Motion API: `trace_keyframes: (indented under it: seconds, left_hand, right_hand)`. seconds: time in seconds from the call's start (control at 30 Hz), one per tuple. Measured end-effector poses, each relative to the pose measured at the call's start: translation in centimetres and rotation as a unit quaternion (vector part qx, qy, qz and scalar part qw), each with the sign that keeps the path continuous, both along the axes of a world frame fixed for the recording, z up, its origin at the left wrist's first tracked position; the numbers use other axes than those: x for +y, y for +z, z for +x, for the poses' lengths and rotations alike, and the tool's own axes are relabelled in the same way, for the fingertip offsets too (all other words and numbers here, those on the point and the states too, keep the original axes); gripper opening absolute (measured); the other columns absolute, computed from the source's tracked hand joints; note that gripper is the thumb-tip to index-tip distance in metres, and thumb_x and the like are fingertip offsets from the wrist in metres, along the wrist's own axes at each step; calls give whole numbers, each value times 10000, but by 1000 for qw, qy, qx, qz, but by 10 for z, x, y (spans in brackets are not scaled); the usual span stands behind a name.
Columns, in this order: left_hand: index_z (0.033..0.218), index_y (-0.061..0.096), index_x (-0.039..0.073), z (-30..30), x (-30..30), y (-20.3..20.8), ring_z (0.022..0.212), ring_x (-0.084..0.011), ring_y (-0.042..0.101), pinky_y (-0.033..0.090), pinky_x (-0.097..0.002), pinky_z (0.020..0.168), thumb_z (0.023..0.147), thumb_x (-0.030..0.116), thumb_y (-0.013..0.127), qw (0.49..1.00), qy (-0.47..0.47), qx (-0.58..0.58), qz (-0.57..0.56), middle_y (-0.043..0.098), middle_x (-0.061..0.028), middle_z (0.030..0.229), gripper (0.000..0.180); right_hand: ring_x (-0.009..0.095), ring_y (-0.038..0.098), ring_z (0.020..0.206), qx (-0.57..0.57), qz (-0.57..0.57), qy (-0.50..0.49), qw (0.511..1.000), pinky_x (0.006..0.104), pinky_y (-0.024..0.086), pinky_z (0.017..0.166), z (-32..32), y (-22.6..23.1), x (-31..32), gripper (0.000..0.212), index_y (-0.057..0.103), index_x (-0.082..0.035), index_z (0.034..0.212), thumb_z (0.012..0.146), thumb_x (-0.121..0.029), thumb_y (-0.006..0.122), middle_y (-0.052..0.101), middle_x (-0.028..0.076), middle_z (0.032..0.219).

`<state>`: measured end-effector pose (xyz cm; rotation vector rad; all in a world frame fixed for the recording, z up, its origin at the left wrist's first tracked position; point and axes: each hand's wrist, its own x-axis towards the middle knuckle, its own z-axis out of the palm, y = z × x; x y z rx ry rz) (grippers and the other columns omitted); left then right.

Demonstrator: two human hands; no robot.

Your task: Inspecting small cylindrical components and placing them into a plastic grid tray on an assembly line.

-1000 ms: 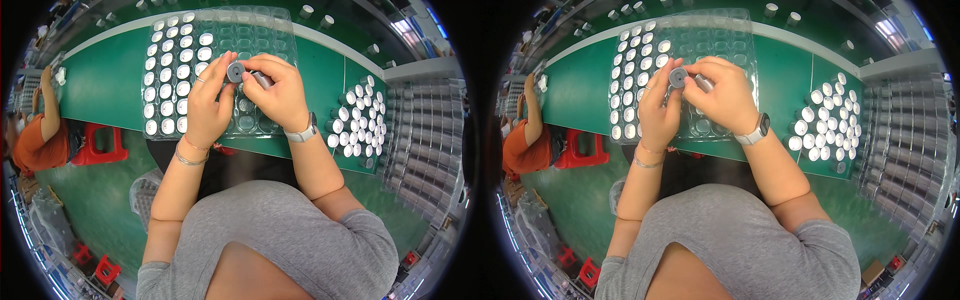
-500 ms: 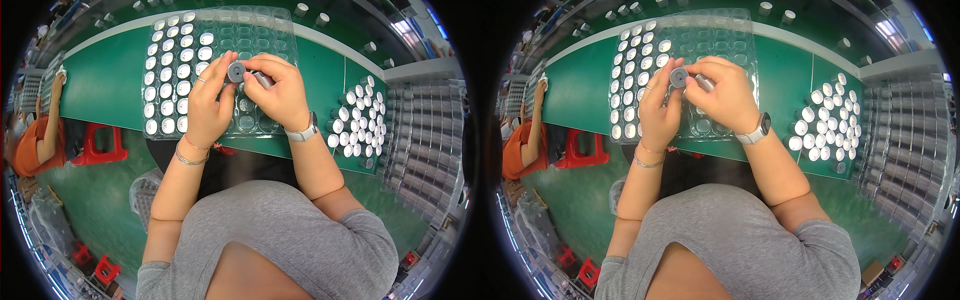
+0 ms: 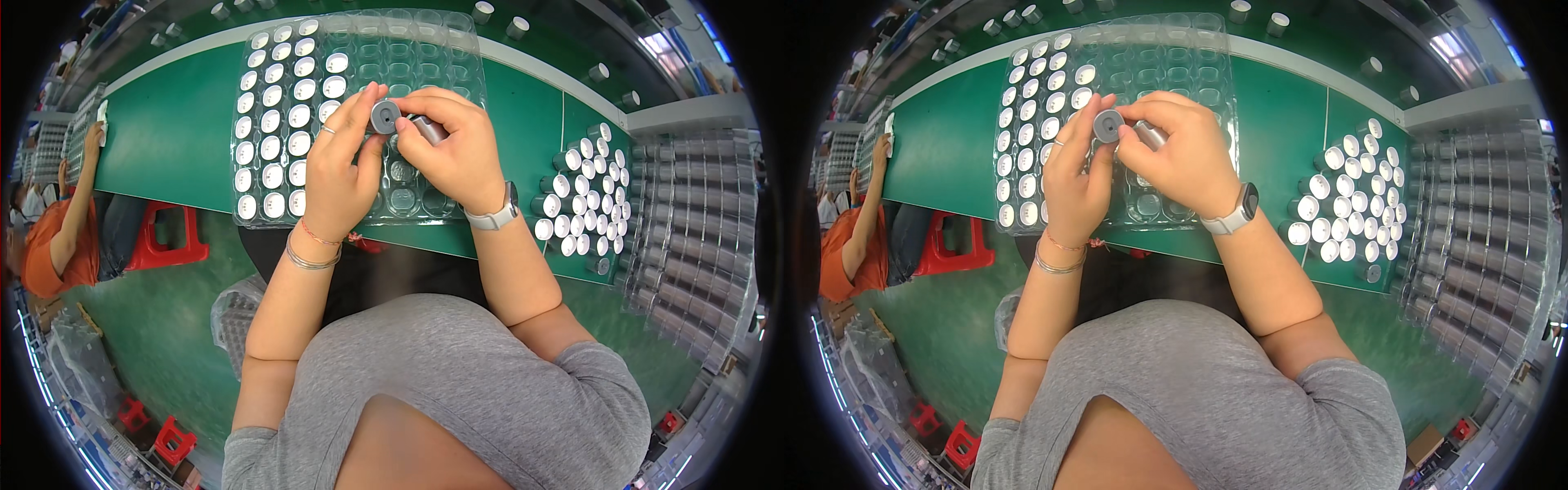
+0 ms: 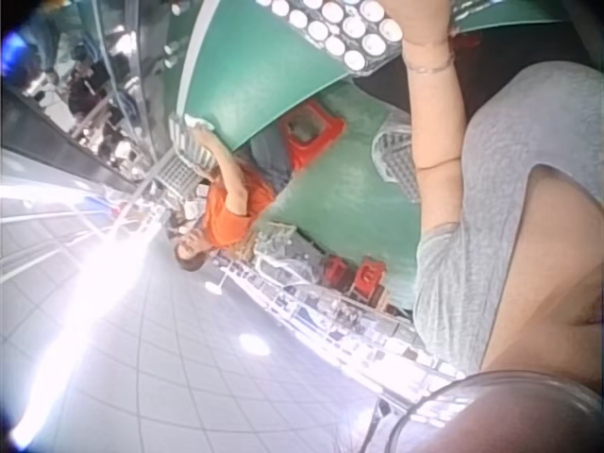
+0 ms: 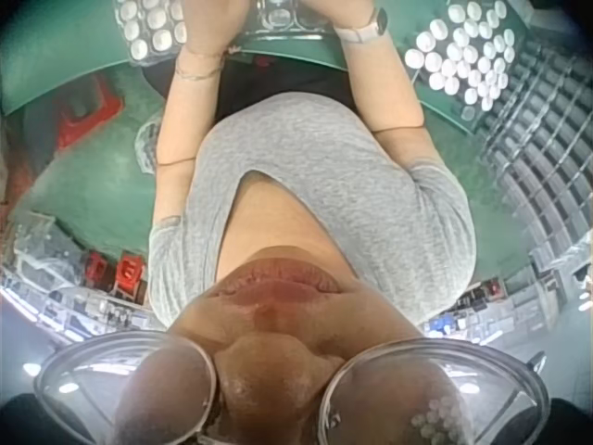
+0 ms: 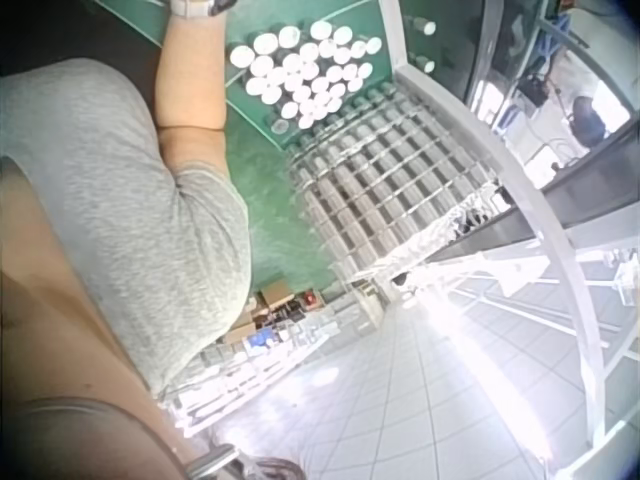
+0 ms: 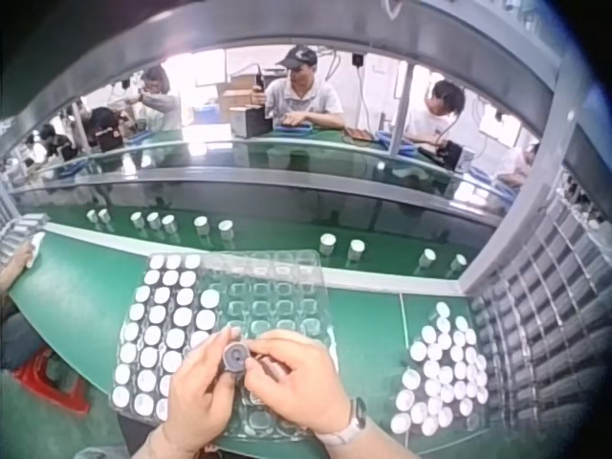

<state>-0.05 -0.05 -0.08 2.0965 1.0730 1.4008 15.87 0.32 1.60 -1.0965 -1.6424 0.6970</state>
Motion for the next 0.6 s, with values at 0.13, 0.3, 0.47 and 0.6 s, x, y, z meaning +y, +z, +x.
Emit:
trace_keyframes:
  seconds: [0.13,0.3,0.47,0.6]
  left_hand:
    - [1319,531,-17,0,0,1,1068,-306,643,525,-349,892,820,-106,582,1000,3,4,3,633,-180,1209,510]
    - [1318,532,-17,1,-1,1,1064,-308,645,527,-350,890,819,-107,583,1000,4,11,11,637,-182,1203,510]
    - [1326,524,-19,1,-2,2,1065,-307,645,528,-351,886,820,-102,588,1000,-6,-1,1,638,-181,1202,517]
    - [1357,493,-18,-2,0,-1,1072,-295,641,514,-343,904,841,-80,584,999,-24,-27,-21,636,-181,1209,528]
  right_hand:
    - [201,652,775,5,5,4,1000,282,511,688,0,0,0,188,688,37,938,774,-51,664,685,114,882]
    - [188,643,756,6,6,2,1000,273,501,664,1,-1,-1,169,690,34,933,791,-46,647,684,108,874]
    - [160,630,759,22,-18,-1,1000,266,490,661,1,1,-2,149,689,26,937,830,-49,618,683,94,878]
    - [156,622,788,75,5,-6,997,271,486,681,0,1,-2,106,663,9,912,812,-1,629,659,92,869]
